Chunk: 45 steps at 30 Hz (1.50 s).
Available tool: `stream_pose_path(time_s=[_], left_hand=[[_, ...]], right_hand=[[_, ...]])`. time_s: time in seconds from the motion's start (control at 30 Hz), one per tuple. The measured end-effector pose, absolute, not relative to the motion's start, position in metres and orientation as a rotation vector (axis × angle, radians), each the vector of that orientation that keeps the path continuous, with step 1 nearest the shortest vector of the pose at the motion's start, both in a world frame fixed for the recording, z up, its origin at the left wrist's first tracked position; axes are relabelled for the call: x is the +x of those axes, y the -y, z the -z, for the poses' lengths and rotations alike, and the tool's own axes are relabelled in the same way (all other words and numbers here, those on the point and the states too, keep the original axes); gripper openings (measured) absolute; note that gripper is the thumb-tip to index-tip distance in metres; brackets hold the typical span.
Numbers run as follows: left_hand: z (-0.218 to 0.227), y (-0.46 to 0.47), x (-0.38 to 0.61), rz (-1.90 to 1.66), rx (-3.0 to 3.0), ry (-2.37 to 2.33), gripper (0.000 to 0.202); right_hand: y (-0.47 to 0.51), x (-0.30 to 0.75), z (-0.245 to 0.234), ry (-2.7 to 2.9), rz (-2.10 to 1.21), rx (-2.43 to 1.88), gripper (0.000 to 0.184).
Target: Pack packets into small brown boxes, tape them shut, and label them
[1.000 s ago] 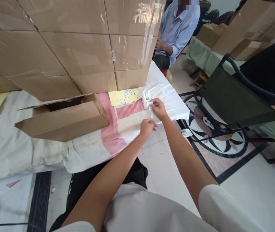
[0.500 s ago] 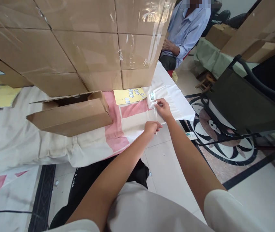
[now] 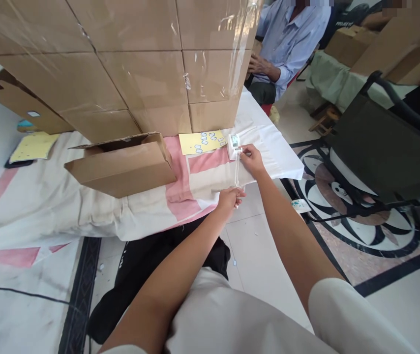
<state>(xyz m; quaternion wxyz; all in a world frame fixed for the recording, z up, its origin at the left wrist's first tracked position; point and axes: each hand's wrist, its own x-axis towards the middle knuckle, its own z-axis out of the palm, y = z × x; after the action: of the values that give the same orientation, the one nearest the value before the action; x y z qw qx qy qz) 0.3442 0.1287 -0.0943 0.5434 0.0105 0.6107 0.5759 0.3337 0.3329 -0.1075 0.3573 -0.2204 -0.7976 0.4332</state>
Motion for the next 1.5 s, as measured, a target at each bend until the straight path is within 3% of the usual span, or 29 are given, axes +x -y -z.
stream_pose_path(time_s=[0.3, 0.47, 0.67, 1.17, 1.33, 1.5], left_hand=[[0.091, -0.132, 0.351, -1.407, 0.125, -1.482, 0.028], [0.104, -0.135, 0.351, -1.438, 0.133, -1.508, 0.029], [0.113, -0.136, 0.35, -1.496, 0.147, -1.448, 0.024], [0.114, -0.138, 0.355, -1.484, 0.17, -1.328, 0.023], [0.096, -0.118, 0.342, -1.419, 0.269, -1.318, 0.025], [0.044, -0.079, 0.329, -1.395, 0.479, -1.241, 0.03]], right_hand=[[-0.321, 0.337, 0.09, 2.007, -1.203, -0.664, 0.021], [-0.309, 0.345, 0.084, 1.904, -1.273, -0.935, 0.02], [-0.296, 0.34, 0.072, 1.936, -1.649, -1.129, 0.032], [-0.295, 0.333, 0.074, 1.917, -1.654, -1.227, 0.018], [-0.279, 0.36, 0.038, 1.873, -1.717, -1.04, 0.025], [-0.227, 0.408, -0.038, 1.81, -1.56, -0.592, 0.022]])
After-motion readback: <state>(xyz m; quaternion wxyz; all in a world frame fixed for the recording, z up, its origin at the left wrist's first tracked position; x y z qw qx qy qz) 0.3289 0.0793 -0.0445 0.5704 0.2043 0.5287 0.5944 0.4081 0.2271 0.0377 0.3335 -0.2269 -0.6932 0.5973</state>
